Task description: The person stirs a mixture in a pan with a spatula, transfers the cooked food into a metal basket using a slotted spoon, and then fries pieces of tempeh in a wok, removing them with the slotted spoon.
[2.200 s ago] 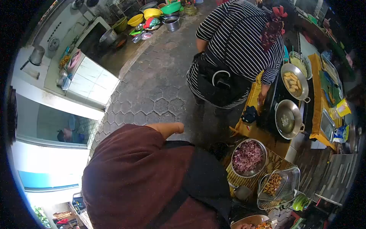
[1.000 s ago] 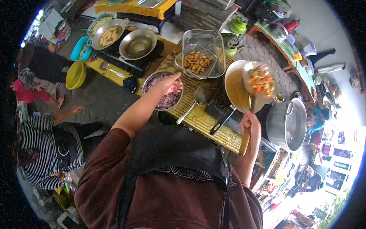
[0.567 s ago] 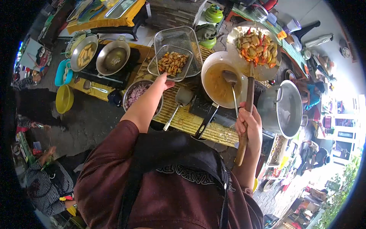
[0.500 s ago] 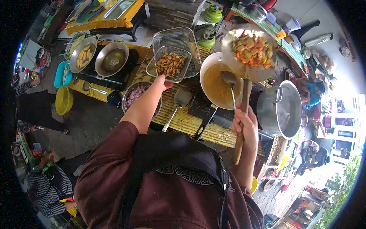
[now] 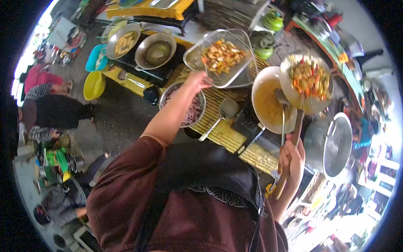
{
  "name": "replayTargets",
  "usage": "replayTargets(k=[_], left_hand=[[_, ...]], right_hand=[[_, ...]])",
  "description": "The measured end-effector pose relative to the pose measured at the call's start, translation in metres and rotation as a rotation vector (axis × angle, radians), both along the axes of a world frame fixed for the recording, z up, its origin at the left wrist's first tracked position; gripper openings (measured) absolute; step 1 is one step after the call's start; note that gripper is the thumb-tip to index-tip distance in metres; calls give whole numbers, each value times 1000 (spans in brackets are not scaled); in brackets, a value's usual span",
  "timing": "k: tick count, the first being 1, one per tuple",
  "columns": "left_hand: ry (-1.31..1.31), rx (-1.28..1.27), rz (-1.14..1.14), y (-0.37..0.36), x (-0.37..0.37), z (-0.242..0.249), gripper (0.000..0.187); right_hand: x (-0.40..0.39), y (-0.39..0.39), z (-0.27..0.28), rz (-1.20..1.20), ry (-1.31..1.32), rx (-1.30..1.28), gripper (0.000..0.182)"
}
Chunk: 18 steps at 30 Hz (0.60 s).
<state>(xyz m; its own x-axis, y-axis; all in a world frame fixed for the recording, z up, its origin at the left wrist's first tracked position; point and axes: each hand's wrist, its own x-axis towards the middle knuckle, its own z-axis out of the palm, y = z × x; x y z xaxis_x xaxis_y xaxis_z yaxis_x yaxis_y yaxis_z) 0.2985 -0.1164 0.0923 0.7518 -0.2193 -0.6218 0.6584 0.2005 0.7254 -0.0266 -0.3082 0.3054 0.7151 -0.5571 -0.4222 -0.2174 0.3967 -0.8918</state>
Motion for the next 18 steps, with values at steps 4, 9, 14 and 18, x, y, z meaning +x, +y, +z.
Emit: replayTargets(k=[4,9,14,18], left_hand=[[-36,-65,-185,23,-3,11,25],[-42,-44,-237,37,-11,29,25],[-61,-67,-287,46,-8,54,26],[-115,-136,-264,46,-7,67,26]], right_hand=[[-1,-7,-28,-3,19,46,19],[-8,-10,-73,47,111,265,12],[-14,-1,-19,9,-10,98,15],[-11,5,24,-14,-97,-16,23]])
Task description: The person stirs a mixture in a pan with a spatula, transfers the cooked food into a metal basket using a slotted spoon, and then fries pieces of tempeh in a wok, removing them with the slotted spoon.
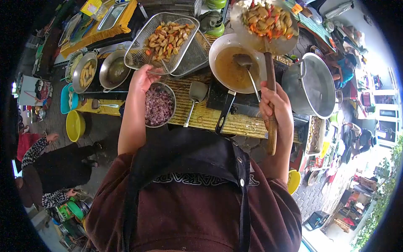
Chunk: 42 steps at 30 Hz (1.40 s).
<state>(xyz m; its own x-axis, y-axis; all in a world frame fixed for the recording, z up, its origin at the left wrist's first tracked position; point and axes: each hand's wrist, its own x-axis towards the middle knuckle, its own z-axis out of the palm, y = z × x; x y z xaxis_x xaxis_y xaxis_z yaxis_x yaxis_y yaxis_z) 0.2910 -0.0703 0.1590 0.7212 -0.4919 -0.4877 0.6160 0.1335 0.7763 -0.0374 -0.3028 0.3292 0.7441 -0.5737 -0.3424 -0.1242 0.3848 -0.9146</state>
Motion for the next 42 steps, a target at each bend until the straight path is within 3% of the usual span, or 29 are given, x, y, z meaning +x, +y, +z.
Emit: replayTargets(k=[5,10,12,18,21,26,28,31,35,38,42], left_hand=[[5,-3,46,0,-3,-3,26],[-1,-8,62,9,-12,5,24],[-17,-30,19,13,-12,5,28],[-42,-29,30,11,-7,20,26],[-36,-74,54,12,-9,20,25],[20,-37,10,14,-16,2,24],[25,-16,-12,20,-19,-1,26],[12,-33,-73,26,-20,2,27],[8,-4,-84,28,-17,1,29],[-8,-41,-77,28,-20,-1,29],[43,-43,-35,27,-21,-5,27]], right_hand=[[-1,1,-34,-8,-11,5,22],[-18,-6,-88,114,194,179,15],[-18,4,-78,30,172,226,13],[-8,14,-1,12,4,-6,19],[-3,10,-14,23,-28,-47,19],[-9,3,-82,4,102,160,14],[-18,-1,-103,126,158,257,14],[-17,5,-79,84,172,203,19],[-8,12,-33,-13,26,85,13],[-3,10,-32,-7,-61,70,16],[-6,-1,-70,51,104,76,14]])
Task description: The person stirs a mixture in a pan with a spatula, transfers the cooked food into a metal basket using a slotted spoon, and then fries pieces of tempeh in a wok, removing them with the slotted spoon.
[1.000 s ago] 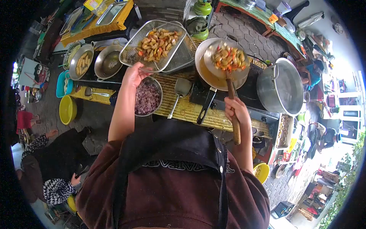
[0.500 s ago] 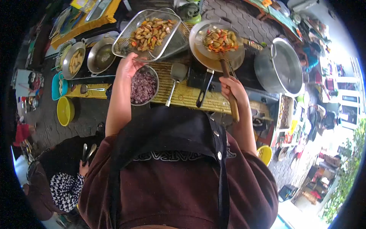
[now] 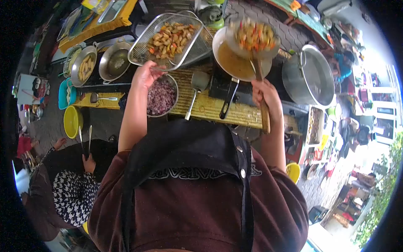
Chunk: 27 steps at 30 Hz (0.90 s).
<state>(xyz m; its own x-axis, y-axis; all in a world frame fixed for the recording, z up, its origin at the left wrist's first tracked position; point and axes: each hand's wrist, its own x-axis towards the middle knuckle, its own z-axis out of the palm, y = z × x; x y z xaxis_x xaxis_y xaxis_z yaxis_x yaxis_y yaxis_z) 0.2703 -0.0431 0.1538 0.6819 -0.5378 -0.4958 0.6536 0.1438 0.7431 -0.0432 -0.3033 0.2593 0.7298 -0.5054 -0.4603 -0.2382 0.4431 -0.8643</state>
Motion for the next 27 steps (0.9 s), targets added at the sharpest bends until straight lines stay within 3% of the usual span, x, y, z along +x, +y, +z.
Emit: replayTargets(k=[4,7,11,14,15,17,18,20,23,27], left_hand=[[-2,0,5,2,-2,-1,24],[30,-13,15,3,1,-7,25],[8,34,26,-1,1,4,25],[-15,64,-45,-9,10,4,23],[-20,58,-40,-13,11,10,23],[-58,128,-81,-21,12,23,24],[-47,130,-80,-27,12,28,24],[-91,189,-85,-37,20,25,24],[-103,219,-105,-45,29,18,25],[-28,195,-101,-43,33,8,26]], right_hand=[[-12,8,-24,23,100,43,18],[-3,22,-2,-47,66,53,11],[22,17,20,81,27,-84,19],[59,7,16,238,127,-445,30],[72,7,15,241,122,-452,30],[95,12,12,361,295,-851,33],[102,15,3,362,289,-858,33],[119,26,-9,381,478,-1389,35],[128,48,2,430,583,-1325,33],[130,56,-1,432,568,-1434,30]])
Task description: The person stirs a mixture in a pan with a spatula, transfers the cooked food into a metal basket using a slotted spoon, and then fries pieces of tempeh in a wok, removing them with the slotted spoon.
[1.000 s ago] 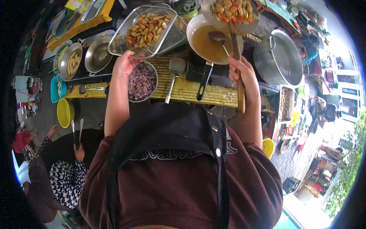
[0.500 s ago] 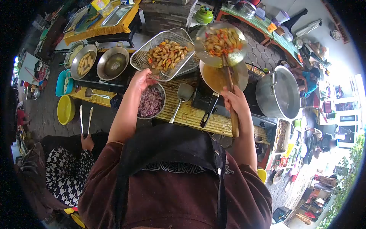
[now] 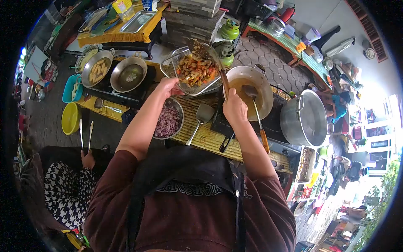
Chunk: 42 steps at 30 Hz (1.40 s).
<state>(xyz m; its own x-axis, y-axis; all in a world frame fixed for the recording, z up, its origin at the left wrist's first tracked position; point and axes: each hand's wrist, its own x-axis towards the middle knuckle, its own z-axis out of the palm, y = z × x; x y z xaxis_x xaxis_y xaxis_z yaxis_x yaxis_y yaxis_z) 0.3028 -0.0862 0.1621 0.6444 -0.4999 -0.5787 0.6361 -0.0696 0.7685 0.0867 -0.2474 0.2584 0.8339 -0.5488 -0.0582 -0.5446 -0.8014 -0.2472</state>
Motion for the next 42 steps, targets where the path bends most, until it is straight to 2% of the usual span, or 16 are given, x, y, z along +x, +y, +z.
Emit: replayTargets(k=[4,6,7,9,15,18,22,24,28,30,32,34,37,38,40,42], left_hand=[[-12,-57,-15,8,-5,-6,27],[-33,-105,65,8,-9,-7,28],[-22,-61,39,7,-8,-8,25],[-12,-97,47,6,-11,-13,25],[35,-158,83,2,-13,-11,23],[23,-162,92,-2,-12,-21,21],[80,-157,126,-8,-12,-22,23],[90,-195,129,-9,-11,-27,24],[112,-263,90,-8,-11,-34,28],[74,-235,110,-11,-10,-40,29],[35,-207,130,-11,-12,-43,30],[53,-193,117,-7,-15,-40,18],[62,-185,140,-10,-12,-42,17],[75,-195,152,-10,-13,-41,16],[46,-195,151,-8,-16,-41,15],[8,-195,142,-7,-16,-39,15]], right_hand=[[0,7,9,-22,-104,-45,35],[2,5,4,-65,-184,-102,44],[3,0,-3,-67,-185,-106,44],[4,-8,-13,-36,45,-71,50],[4,0,0,-88,-65,-67,48],[8,-9,-12,-147,23,8,48],[8,-10,-10,-89,25,-58,48],[7,-8,-9,-92,-81,-99,48],[5,-15,-19,-123,-74,-123,48],[8,-19,-16,-94,48,-92,49],[7,-17,-15,-97,-14,-96,49],[6,-16,-13,-93,-78,-101,49],[5,-12,-9,-111,-256,-31,50],[6,-14,-10,-108,-256,-31,50],[5,-19,-16,-117,-84,-7,49],[2,-23,-34,-106,-158,-2,47]])
